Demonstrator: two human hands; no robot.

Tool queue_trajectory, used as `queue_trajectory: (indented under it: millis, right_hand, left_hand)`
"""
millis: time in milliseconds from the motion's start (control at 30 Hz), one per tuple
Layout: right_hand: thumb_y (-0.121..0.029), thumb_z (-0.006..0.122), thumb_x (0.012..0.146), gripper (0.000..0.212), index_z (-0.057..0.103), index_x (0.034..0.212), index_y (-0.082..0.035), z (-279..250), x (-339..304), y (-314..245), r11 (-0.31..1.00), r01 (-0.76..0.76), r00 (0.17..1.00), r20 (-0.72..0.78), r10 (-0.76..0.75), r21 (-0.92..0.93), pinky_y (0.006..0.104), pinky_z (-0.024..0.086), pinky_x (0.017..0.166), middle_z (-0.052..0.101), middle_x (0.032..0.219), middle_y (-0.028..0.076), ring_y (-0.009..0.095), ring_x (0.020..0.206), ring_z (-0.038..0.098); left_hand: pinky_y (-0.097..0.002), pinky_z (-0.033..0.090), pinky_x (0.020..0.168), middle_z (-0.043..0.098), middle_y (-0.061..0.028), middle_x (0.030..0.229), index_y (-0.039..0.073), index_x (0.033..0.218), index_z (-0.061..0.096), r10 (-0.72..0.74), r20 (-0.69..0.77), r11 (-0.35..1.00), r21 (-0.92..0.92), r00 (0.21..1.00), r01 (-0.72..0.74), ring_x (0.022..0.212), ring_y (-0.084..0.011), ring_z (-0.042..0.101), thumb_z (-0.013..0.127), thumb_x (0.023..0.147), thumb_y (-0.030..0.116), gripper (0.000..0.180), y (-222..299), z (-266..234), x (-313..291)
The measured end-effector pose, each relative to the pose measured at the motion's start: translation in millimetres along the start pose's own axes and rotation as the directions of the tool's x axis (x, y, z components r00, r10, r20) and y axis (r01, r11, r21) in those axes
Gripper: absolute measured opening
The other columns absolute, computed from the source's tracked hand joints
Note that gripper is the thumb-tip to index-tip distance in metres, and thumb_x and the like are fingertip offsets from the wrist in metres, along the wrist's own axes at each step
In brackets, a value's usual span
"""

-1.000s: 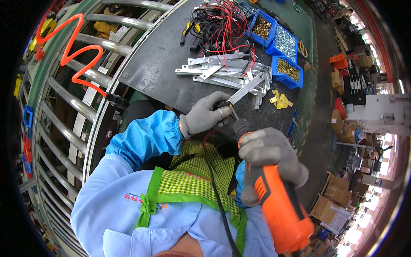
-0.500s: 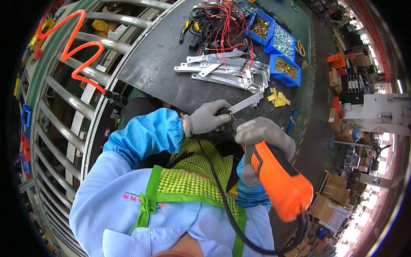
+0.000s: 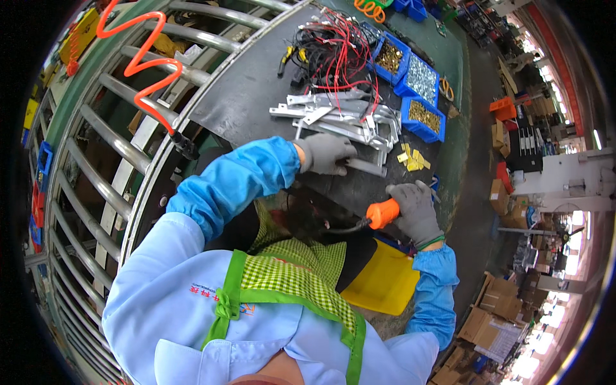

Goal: Assemble metal brackets and wiring components at a factory workbench using a power screwdriver.

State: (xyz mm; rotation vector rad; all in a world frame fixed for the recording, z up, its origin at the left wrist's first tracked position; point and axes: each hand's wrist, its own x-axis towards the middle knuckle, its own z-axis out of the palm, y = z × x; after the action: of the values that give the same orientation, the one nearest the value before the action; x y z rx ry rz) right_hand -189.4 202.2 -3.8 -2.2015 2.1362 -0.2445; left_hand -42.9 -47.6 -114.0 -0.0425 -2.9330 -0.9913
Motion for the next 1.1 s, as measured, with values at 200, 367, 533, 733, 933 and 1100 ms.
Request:
queue_trajectory:
  millis: [200, 367, 533, 733, 933, 1100]
  right_hand:
    - [-0.012, 0.055, 0.083, 0.034, 0.063, 0.113, -0.028, 43.8, -19.7, 80.1, 0.856, 0.085, 0.981, 0.196, 0.019, -0.510, 0.0502, 0.031, 0.106, 0.056, 0.123, 0.003, 0.025, 0.126, 0.046]
    - [-0.014, 0.062, 0.080, 0.038, 0.061, 0.117, -0.023, 19.2, 10.2, 79.9, 0.872, -0.150, 0.957, 0.153, 0.246, -0.465, 0.0488, 0.035, 0.103, 0.056, 0.123, 0.005, 0.027, 0.124, 0.049]
    - [-0.016, 0.065, 0.079, 0.042, 0.059, 0.121, -0.014, -0.5, 107.6, 46.7, 0.990, -0.123, 0.982, -0.151, 0.112, -0.063, 0.0459, 0.045, 0.093, 0.059, 0.118, 0.011, 0.033, 0.111, 0.056]
    - [-0.027, 0.066, 0.079, 0.044, 0.060, 0.122, -0.015, 48.4, 194.5, 49.6, 0.989, -0.095, 0.995, -0.029, 0.092, -0.113, 0.0486, 0.046, 0.093, 0.062, 0.118, 0.013, 0.033, 0.113, 0.057]
    - [-0.035, 0.070, 0.078, 0.028, 0.070, 0.096, -0.013, 52.6, 183.5, 70.4, 0.957, -0.147, 0.989, -0.031, 0.144, -0.251, 0.0462, 0.046, 0.089, 0.066, 0.113, 0.007, 0.031, 0.112, 0.057]
    - [-0.021, 0.073, 0.080, 0.022, 0.071, 0.097, -0.007, 0.3, 165.0, 63.7, 0.995, 0.011, 0.981, -0.192, -0.029, -0.099, 0.0423, 0.046, 0.095, 0.065, 0.117, 0.008, 0.029, 0.109, 0.060]
  left_hand:
    - [-0.0512, 0.047, 0.089, 0.061, -0.0124, 0.117, 0.014, 0.123, 0.058, -0.100, -0.255, 0.964, 0.215, 0.962, 0.157, 0.110, -0.0378, 0.056, 0.067, 0.081, 0.050, 0.056, 23.7, -11.3, -10.7]
    - [-0.0483, 0.046, 0.087, 0.061, -0.0115, 0.117, 0.011, 0.116, 0.060, -0.219, -0.598, 0.861, 0.254, 0.771, 0.441, 0.110, -0.0349, 0.057, 0.065, 0.084, 0.033, 0.039, -14.6, -49.1, -1.7]
    - [-0.0482, 0.046, 0.084, 0.062, -0.0147, 0.112, 0.011, 0.114, 0.060, -0.516, -0.415, 0.736, 0.233, 0.749, 0.636, 0.106, -0.0328, 0.060, 0.062, 0.084, 0.024, 0.033, -29.7, -43.0, 13.6]
    - [-0.0437, 0.051, 0.078, 0.066, -0.0169, 0.102, 0.008, 0.105, 0.065, -0.466, -0.284, 0.863, 0.063, 0.838, 0.502, 0.096, -0.0341, 0.065, 0.068, 0.081, 0.034, 0.036, -24.3, -63.9, 0.3]
    - [-0.0340, 0.049, 0.068, 0.066, -0.0097, 0.080, 0.002, 0.095, 0.064, -0.417, -0.221, 0.817, -0.515, 0.882, 0.258, 0.074, -0.0175, 0.060, 0.075, 0.079, 0.024, 0.030, -26.1, -93.1, -19.9]
    - [-0.0253, 0.046, 0.077, 0.061, -0.0005, 0.099, 0.004, 0.115, 0.059, -0.152, -0.347, 0.595, -0.780, 0.925, -0.195, 0.089, -0.0077, 0.055, 0.074, 0.086, 0.021, 0.037, -13.6, -115.0, -49.7]
